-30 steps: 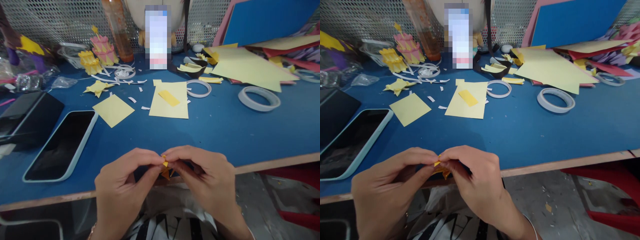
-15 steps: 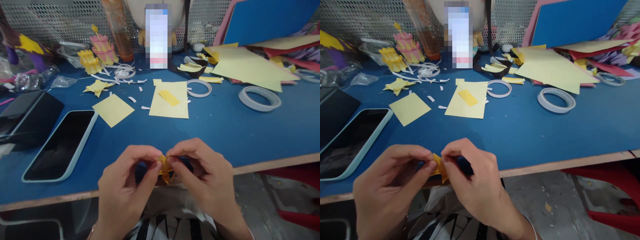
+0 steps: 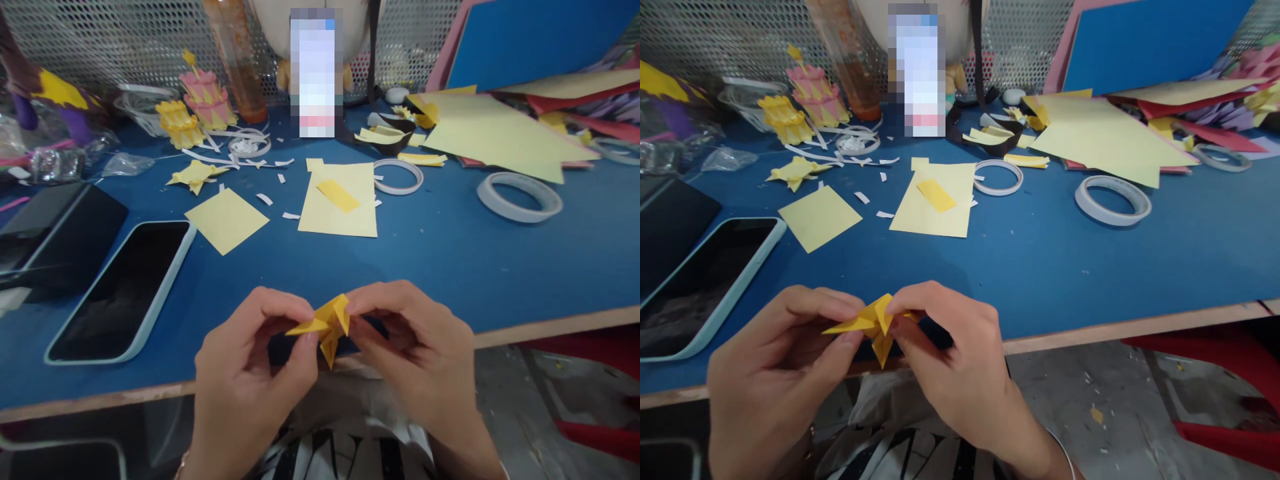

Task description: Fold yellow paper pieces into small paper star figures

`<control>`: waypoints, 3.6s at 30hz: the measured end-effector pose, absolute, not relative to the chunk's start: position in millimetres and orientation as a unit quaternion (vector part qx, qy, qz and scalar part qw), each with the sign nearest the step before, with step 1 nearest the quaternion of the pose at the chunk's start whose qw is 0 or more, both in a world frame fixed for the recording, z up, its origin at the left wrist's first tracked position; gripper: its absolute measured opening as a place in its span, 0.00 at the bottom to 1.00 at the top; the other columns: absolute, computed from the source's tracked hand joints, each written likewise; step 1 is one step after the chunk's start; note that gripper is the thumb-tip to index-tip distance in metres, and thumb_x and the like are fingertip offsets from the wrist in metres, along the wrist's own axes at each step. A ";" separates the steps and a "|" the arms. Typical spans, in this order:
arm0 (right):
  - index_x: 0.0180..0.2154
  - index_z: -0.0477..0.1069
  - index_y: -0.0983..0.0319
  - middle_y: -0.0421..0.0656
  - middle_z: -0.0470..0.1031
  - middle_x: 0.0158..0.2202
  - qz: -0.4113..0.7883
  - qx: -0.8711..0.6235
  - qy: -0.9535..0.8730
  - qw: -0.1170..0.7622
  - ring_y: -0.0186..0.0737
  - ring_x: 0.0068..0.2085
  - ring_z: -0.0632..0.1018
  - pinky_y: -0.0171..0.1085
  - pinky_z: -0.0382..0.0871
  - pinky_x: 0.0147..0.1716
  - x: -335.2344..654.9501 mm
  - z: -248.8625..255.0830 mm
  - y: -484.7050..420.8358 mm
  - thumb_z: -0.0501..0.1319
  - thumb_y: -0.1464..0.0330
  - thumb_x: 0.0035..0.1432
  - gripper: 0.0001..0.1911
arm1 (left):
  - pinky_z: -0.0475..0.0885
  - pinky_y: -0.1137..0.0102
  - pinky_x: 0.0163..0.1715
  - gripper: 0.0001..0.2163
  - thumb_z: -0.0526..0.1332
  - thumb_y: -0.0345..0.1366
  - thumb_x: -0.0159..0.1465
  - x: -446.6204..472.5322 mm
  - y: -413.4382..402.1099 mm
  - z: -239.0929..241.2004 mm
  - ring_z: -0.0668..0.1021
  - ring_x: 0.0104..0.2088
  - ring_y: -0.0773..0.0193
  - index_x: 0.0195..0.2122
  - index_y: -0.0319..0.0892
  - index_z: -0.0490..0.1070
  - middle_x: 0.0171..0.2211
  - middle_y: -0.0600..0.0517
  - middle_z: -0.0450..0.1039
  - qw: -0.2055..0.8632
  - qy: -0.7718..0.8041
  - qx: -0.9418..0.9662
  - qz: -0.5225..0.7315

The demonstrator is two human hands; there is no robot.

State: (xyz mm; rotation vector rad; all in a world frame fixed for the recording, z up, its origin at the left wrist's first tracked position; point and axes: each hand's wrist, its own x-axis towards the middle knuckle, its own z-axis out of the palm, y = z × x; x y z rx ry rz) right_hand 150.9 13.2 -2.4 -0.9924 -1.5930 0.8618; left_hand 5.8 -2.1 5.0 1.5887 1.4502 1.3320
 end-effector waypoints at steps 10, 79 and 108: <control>0.34 0.75 0.62 0.38 0.78 0.32 0.336 -0.391 -0.707 0.484 0.26 0.29 0.77 0.22 0.67 0.23 153.9 2.5 16.0 0.60 0.79 0.57 0.08 | 0.72 0.87 0.29 0.10 0.62 0.25 0.58 8.4 -1.8 5.5 0.77 0.27 0.77 0.34 0.51 0.72 0.28 0.65 0.76 0.269 0.553 0.617 0.491; 0.32 0.75 0.59 0.36 0.79 0.30 0.307 -0.411 -0.697 0.501 0.29 0.29 0.78 0.26 0.72 0.27 151.2 3.0 16.6 0.60 0.81 0.53 0.12 | 0.72 0.88 0.31 0.12 0.59 0.24 0.59 6.2 -0.1 5.2 0.77 0.30 0.77 0.37 0.50 0.72 0.31 0.62 0.75 0.268 0.533 0.644 0.479; 0.33 0.71 0.58 0.34 0.78 0.29 0.355 -0.434 -0.661 0.498 0.27 0.28 0.78 0.22 0.72 0.27 150.0 4.0 10.6 0.62 0.80 0.53 0.10 | 0.73 0.81 0.30 0.11 0.60 0.23 0.58 9.2 -5.0 -2.5 0.76 0.31 0.72 0.35 0.48 0.70 0.29 0.60 0.73 0.241 0.517 0.619 0.539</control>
